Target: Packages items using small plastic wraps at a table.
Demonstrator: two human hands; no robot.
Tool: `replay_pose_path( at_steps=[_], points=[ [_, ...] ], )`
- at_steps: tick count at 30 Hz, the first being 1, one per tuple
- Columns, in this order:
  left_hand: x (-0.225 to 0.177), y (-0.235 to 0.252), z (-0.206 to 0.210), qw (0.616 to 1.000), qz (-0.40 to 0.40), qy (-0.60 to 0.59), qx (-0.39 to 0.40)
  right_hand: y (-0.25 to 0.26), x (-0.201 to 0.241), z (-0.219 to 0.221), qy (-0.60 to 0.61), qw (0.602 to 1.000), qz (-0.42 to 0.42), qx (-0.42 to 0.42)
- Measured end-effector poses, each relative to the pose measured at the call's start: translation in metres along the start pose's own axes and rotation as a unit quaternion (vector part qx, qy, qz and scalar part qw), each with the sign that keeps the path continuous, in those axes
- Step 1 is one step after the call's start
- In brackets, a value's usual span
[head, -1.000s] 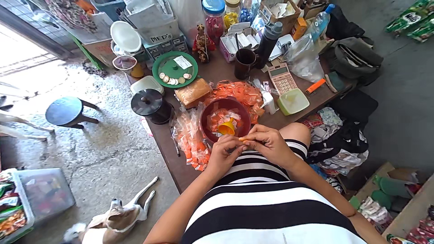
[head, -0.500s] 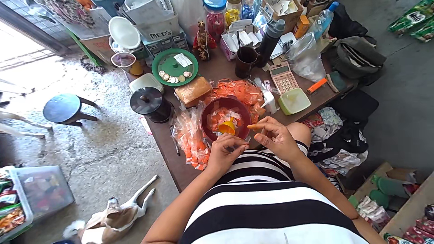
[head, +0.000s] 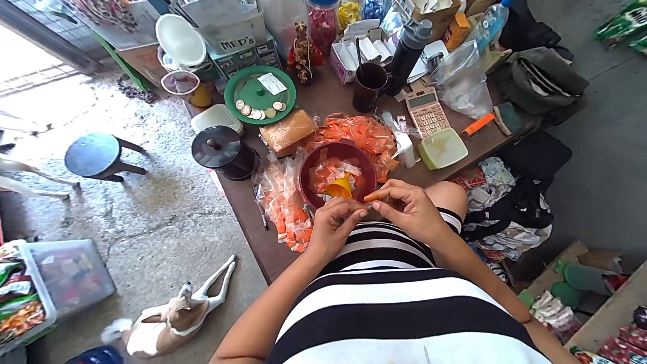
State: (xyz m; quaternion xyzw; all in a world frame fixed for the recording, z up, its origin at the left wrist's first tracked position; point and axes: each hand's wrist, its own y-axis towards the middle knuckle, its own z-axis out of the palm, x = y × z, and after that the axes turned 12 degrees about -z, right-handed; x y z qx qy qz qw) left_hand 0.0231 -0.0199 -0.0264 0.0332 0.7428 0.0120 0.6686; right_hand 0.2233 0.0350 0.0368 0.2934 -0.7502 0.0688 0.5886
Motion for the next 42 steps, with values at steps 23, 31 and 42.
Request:
replay_pose_path(
  at_steps=[23, 31, 42],
  points=[
    [-0.001, -0.006, 0.007, 0.987, -0.017, -0.158, -0.012, -0.009, 0.003, 0.006, 0.096, 0.995, -0.012, -0.037],
    [-0.002, -0.008, 0.006, 0.988, 0.027, -0.147, -0.038, -0.011, 0.003, 0.013, 0.038, 0.999, -0.003, -0.031],
    [-0.002, -0.012, 0.003, 0.999, 0.031, 0.006, -0.027, -0.016, 0.005, 0.017, -0.046, 0.995, -0.056, -0.073]
  ],
)
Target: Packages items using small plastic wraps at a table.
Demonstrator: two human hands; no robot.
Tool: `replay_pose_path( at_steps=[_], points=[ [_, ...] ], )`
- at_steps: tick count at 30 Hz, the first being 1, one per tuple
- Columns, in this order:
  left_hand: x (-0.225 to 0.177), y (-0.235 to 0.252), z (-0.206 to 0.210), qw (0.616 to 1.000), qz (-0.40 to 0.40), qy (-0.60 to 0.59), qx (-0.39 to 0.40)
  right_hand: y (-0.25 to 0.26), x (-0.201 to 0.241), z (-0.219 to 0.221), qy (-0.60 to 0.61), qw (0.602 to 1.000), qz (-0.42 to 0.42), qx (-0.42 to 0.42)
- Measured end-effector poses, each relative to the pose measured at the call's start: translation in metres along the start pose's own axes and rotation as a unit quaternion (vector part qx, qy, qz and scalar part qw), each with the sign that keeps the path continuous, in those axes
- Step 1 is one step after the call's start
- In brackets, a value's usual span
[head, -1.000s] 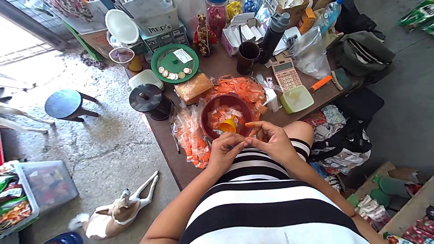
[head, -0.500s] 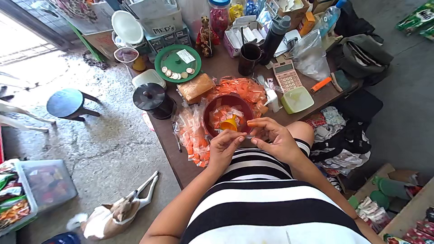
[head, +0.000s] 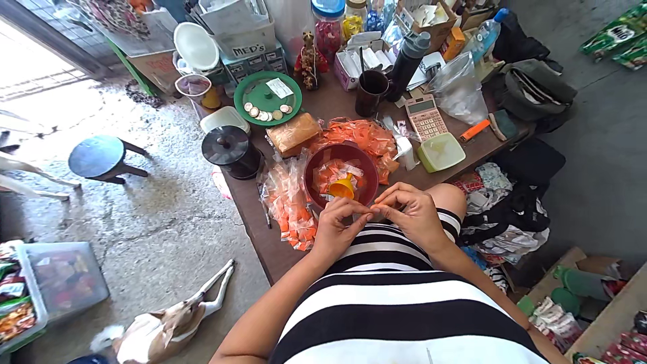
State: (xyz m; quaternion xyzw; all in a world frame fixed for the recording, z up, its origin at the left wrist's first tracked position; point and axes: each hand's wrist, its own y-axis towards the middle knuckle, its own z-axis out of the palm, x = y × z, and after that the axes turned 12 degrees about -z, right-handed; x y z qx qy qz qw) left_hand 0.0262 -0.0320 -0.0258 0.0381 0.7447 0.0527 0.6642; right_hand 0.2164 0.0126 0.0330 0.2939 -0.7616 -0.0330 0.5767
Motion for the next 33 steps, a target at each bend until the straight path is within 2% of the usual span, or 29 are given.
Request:
replay_pose_path(
  at_steps=[4, 14, 21, 28, 33],
  points=[
    [-0.003, 0.000, -0.001, 0.999, -0.027, -0.030, -0.029, 0.003, 0.000, -0.008, 0.017, 1.000, 0.008, 0.023],
    [-0.001, 0.002, 0.001, 0.998, -0.017, -0.025, -0.061, 0.007, 0.005, 0.004, -0.015, 0.996, 0.083, 0.026],
    [0.000, 0.004, 0.000, 0.996, -0.027, -0.065, -0.047, 0.008, 0.001, -0.005, 0.061, 0.996, 0.059, 0.041],
    [0.000, 0.007, -0.002, 0.993, -0.053, -0.095, -0.052, 0.008, -0.009, -0.020, 0.062, 0.996, 0.063, -0.028],
    [0.001, 0.009, 0.001, 0.993, -0.050, -0.103, -0.043, 0.010, -0.007, -0.008, 0.029, 0.998, 0.048, 0.030]
  ],
)
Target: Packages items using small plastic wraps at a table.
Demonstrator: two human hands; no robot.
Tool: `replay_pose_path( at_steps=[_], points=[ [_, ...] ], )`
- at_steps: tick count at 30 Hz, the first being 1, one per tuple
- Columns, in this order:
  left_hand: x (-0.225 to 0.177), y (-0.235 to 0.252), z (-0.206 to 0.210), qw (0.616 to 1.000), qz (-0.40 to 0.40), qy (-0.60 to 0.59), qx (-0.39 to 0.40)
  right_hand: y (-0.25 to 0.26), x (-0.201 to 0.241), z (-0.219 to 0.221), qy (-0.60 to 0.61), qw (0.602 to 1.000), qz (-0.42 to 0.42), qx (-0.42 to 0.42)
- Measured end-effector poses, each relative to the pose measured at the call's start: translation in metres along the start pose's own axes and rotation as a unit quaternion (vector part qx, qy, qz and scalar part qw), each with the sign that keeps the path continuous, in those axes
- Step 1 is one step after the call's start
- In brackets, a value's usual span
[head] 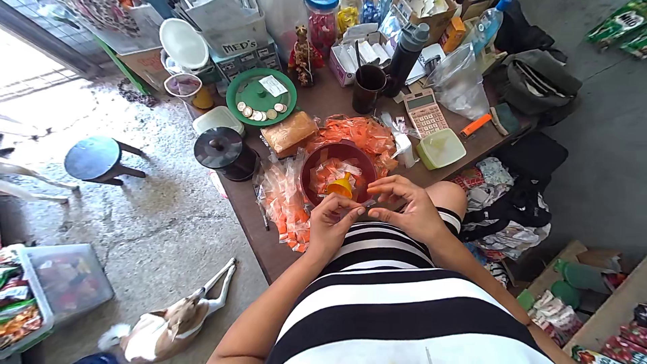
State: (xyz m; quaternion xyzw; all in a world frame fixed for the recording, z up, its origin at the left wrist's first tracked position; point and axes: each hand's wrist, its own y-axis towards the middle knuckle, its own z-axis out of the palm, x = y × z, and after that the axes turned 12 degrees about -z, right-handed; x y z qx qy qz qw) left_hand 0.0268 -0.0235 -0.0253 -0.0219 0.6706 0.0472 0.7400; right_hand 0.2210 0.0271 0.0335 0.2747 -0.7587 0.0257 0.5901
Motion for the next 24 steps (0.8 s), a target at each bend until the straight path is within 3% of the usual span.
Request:
replay_pose_path(
  at_steps=[8, 17, 24],
  points=[
    [0.0042, 0.0002, 0.0001, 1.000, -0.002, -0.011, 0.010, 0.0028, -0.0024, 0.0027, 0.032, 0.999, -0.009, 0.033],
    [0.0051, 0.0000, 0.0020, 0.999, 0.011, 0.013, 0.052, -0.0015, -0.0048, 0.0039, 0.045, 0.998, -0.035, -0.033],
    [0.0074, -0.0015, 0.0005, 0.996, 0.037, 0.070, 0.053, -0.0025, -0.0041, -0.0011, 0.033, 0.998, -0.044, 0.035]
  ],
)
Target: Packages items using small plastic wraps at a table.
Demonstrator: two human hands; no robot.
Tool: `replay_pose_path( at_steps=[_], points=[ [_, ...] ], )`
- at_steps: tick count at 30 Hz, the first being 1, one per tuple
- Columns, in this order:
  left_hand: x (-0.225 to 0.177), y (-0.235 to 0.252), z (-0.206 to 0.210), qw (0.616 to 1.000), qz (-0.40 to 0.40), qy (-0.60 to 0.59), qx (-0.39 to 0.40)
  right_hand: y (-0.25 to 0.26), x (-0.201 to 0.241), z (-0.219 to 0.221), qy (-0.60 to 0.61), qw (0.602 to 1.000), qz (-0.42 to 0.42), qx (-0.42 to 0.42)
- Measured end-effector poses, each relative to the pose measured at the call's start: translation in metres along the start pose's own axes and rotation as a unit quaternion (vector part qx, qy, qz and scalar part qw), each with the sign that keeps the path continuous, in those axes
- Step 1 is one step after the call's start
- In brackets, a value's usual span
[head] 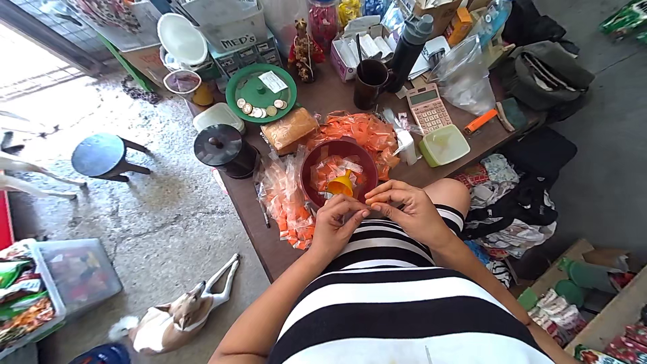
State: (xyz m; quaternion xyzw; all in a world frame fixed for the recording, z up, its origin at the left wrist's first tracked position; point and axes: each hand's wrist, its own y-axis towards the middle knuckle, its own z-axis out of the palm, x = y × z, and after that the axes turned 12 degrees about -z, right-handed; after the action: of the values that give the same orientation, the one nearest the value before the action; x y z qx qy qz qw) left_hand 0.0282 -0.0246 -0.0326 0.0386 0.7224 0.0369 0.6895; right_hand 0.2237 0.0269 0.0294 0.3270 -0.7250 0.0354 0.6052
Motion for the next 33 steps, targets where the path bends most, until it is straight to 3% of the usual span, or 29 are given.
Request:
replay_pose_path(
  at_steps=[7, 16, 24, 30, 33],
  points=[
    [-0.003, -0.002, 0.001, 1.000, 0.017, 0.018, -0.017, -0.002, 0.002, -0.002, -0.015, 0.998, 0.028, -0.061],
    [-0.003, -0.003, 0.000, 0.999, 0.022, 0.023, -0.018, 0.000, 0.008, -0.001, -0.070, 0.996, 0.052, 0.008],
    [-0.002, -0.004, -0.002, 0.999, 0.034, 0.031, -0.014, -0.001, 0.009, -0.005, -0.013, 0.999, 0.024, 0.046],
    [-0.002, -0.003, -0.002, 0.999, 0.033, 0.022, -0.016, -0.002, 0.007, 0.007, -0.012, 0.997, 0.025, -0.068],
    [-0.002, -0.004, -0.003, 0.999, 0.033, 0.020, -0.018, -0.003, 0.005, 0.011, -0.023, 0.998, 0.012, -0.057]
  ],
)
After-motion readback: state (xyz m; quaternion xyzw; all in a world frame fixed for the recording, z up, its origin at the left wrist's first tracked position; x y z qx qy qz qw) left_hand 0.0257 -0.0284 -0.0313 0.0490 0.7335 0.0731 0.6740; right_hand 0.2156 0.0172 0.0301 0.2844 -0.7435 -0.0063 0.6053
